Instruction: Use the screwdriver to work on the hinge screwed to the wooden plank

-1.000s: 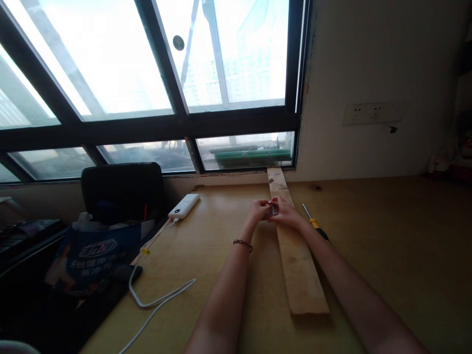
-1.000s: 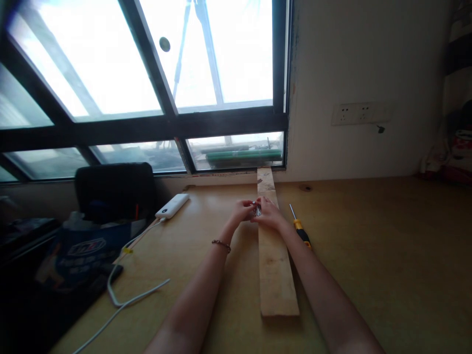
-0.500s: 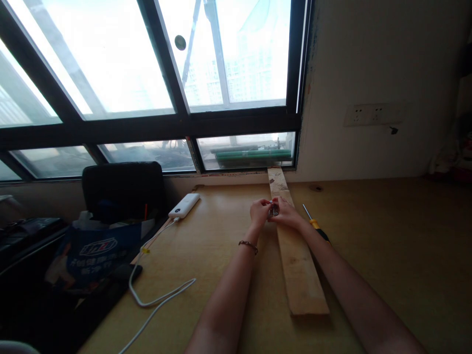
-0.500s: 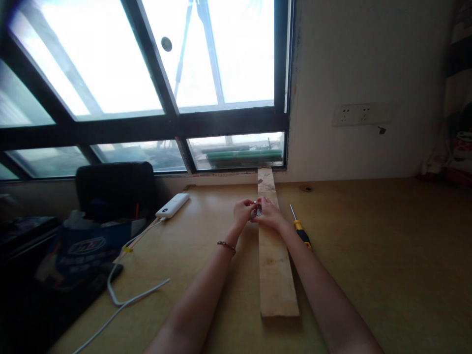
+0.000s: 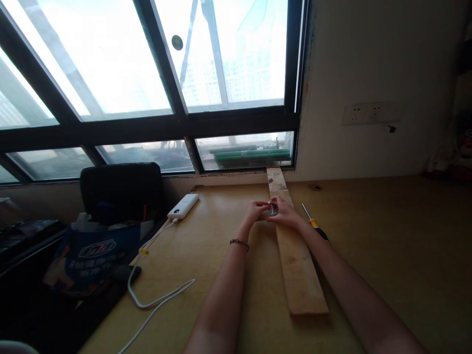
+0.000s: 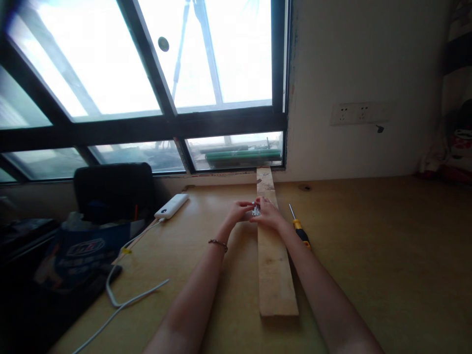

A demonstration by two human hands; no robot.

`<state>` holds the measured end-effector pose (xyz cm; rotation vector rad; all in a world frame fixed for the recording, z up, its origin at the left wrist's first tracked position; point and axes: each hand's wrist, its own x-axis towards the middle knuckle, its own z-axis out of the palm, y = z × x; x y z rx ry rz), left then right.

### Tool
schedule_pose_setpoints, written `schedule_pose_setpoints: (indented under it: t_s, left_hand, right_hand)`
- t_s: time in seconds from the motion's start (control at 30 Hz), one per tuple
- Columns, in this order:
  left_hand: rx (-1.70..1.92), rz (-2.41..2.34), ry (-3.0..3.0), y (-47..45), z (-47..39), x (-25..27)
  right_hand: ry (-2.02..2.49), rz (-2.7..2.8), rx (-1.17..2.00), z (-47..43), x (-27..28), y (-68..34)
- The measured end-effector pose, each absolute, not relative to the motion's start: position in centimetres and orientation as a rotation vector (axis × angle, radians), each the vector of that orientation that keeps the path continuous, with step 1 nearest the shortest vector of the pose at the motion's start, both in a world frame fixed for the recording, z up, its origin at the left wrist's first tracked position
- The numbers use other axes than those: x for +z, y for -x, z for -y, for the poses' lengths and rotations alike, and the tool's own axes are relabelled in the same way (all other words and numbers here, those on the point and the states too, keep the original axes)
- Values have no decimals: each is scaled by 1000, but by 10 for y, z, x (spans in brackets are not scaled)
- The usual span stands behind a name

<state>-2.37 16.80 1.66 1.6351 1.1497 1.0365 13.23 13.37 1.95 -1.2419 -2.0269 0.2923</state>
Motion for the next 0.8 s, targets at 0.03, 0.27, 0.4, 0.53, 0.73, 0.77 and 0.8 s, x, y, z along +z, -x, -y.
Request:
schedule_pose_setpoints:
  t_s: [0.03, 0.27, 0.4, 0.53, 0.73, 0.77, 0.8]
  left_hand:
    - [1041, -1127, -1622, 24, -168, 17]
    - [1092, -1455, -1808, 19, -164, 16]
    - [1137, -1567, -1887, 15, -159, 19]
    - [1246, -1570, -1937, 8, -154, 21]
    - [1294, -1432, -1961, 3, -153, 21]
    - [1277, -1418, -1971, 3, -153, 21]
    - [1257, -1409, -1981, 3, -153, 21]
  right_hand:
    - [1241, 2029, 288, -134, 19, -132]
    - [1225, 2032, 288, -137, 18, -132]
    - [1224, 2033, 285, -137, 17, -132]
    - [1235, 2041, 268, -136, 19, -132]
    - [1232, 2032, 270, -134, 21, -131]
    - [1238, 2032, 275, -134, 21, -131]
    - [1242, 2034, 277, -134, 21, -131]
